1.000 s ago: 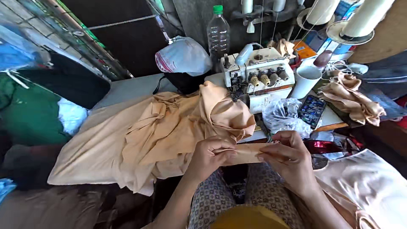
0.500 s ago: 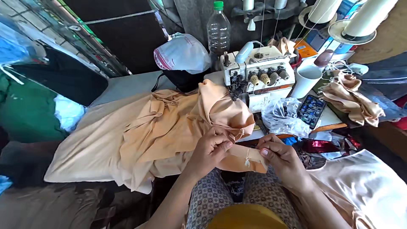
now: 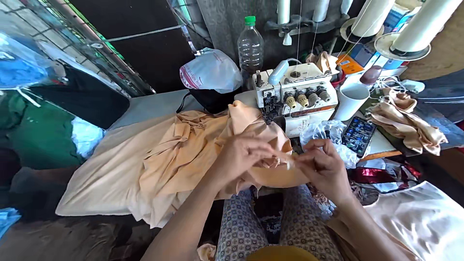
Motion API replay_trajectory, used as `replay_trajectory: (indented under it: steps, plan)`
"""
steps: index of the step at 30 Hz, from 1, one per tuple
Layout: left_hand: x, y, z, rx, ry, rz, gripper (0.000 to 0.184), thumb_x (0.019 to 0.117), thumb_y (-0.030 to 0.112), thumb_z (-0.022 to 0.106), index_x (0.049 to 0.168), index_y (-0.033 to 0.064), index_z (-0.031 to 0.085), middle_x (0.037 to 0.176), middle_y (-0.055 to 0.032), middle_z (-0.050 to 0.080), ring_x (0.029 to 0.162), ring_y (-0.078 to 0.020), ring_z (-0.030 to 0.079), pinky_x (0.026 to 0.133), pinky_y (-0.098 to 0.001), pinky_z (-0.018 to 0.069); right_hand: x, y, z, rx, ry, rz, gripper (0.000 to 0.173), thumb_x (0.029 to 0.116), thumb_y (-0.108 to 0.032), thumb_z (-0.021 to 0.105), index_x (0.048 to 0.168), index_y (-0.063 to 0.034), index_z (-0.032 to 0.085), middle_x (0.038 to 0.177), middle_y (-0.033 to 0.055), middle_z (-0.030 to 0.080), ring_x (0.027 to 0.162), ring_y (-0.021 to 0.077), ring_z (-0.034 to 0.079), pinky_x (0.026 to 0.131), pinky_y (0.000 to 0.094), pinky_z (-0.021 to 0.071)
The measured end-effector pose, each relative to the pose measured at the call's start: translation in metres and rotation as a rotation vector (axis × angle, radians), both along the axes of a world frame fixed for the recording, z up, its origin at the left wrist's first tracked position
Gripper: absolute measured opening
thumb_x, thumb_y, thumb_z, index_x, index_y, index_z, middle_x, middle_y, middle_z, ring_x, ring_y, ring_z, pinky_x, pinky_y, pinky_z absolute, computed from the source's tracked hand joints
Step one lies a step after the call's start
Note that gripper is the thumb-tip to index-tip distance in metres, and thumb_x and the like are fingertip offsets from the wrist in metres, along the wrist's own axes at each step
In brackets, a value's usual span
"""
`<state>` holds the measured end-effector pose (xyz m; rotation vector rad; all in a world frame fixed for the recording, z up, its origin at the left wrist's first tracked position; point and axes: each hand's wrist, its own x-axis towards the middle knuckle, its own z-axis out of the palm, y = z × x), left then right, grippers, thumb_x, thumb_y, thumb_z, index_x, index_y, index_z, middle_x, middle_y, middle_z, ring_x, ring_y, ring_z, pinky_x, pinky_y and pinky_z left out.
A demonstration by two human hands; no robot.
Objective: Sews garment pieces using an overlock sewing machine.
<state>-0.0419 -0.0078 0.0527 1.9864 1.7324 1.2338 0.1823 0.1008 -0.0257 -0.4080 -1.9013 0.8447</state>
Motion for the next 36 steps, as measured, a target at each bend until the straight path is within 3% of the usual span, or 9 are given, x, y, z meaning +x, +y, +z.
replay_trajectory:
  steps: [3,5,9,17,22,25,29,33,36]
  plan:
    - [-0.006,0.049,-0.001,-0.099,-0.307,0.134,0.01,0.0925,0.006,0.072,0.101,0.0052,0.076,0.096,-0.0058,0.063,0.067,-0.0061,0.058,0.058,-0.0203,0.0521,-0.034,0.031,-0.003,-0.19,0.162,0.086,0.007,0.0938,-0.01,0.068,0.093,-0.0045,0.072,0.098,0.0007,0.068,0.088,0.0041,0.067,0.078,0.0223,0.06]
    - [-0.01,0.071,-0.015,-0.201,-0.436,0.189,0.012,0.0982,0.006,0.066,0.108,0.0011,0.071,0.103,-0.0097,0.064,0.072,-0.0127,0.066,0.065,-0.0285,0.0604,-0.056,0.05,-0.013,-0.349,0.232,0.15,0.005,0.0949,-0.005,0.064,0.095,-0.0055,0.069,0.084,-0.0021,0.071,0.077,0.0061,0.068,0.074,0.0273,0.0601]
    - [-0.018,0.066,-0.028,-0.352,-0.264,0.281,0.016,0.1026,0.011,0.061,0.108,-0.002,0.069,0.09,-0.0087,0.069,0.074,-0.0112,0.068,0.073,-0.0289,0.0602,-0.067,0.059,-0.037,-0.393,0.232,0.236,0.005,0.0931,-0.003,0.065,0.097,-0.0036,0.069,0.084,-0.0044,0.07,0.074,0.0015,0.065,0.069,0.0211,0.0565]
    - [-0.047,0.052,-0.046,-0.193,-0.012,0.245,0.008,0.0933,0.011,0.068,0.096,0.004,0.071,0.086,-0.0065,0.062,0.076,-0.0144,0.061,0.068,-0.0327,0.0535,-0.079,0.031,-0.065,-0.449,0.275,0.302,0.017,0.0911,0.0,0.067,0.108,-0.002,0.067,0.09,-0.0018,0.073,0.081,0.005,0.069,0.076,0.0237,0.0592]
    - [-0.05,0.06,-0.049,-0.123,0.095,0.27,0.008,0.0891,0.014,0.069,0.091,0.0067,0.072,0.085,-0.0046,0.061,0.083,-0.0155,0.06,0.072,-0.0332,0.0508,-0.081,0.029,-0.064,-0.396,0.279,0.288,0.013,0.09,0.004,0.067,0.101,-0.0028,0.068,0.091,-0.003,0.071,0.08,0.0021,0.066,0.075,0.0201,0.0577]
    - [-0.044,0.066,-0.048,-0.134,0.15,0.299,0.007,0.0897,0.014,0.071,0.091,0.0063,0.072,0.088,-0.0069,0.063,0.086,-0.0197,0.062,0.077,-0.0387,0.052,-0.079,0.028,-0.063,-0.263,0.168,0.206,0.017,0.0945,0.0,0.063,0.109,0.0006,0.072,0.099,0.0036,0.072,0.086,0.0025,0.067,0.08,0.0192,0.0576]
    - [-0.033,0.076,-0.044,-0.178,0.138,0.326,0.006,0.0919,0.007,0.071,0.097,0.005,0.069,0.088,-0.0075,0.068,0.081,-0.0177,0.067,0.075,-0.0386,0.0577,-0.073,0.021,-0.047,-0.017,-0.108,-0.041,0.039,0.0939,-0.002,0.054,0.124,-0.0134,0.075,0.092,0.0086,0.066,0.078,0.0082,0.06,0.071,0.019,0.0519]
    - [-0.025,0.096,-0.038,-0.182,0.104,0.404,0.009,0.0926,0.005,0.071,0.1,0.0006,0.071,0.094,-0.0142,0.072,0.086,-0.026,0.07,0.08,-0.0472,0.0579,-0.076,0.013,-0.022,0.028,-0.259,-0.215,0.04,0.0934,-0.001,0.052,0.126,-0.0084,0.074,0.091,0.015,0.066,0.071,0.0205,0.063,0.063,0.0314,0.0545]
    - [-0.025,0.118,-0.028,-0.291,0.09,0.492,0.016,0.0914,0.004,0.069,0.106,-0.0029,0.072,0.102,-0.0192,0.072,0.1,-0.0323,0.07,0.093,-0.0525,0.0536,-0.085,0.016,-0.013,-0.018,-0.309,-0.256,0.035,0.0979,-0.003,0.053,0.126,-0.0062,0.073,0.097,0.0174,0.07,0.081,0.0271,0.068,0.074,0.0397,0.0582]
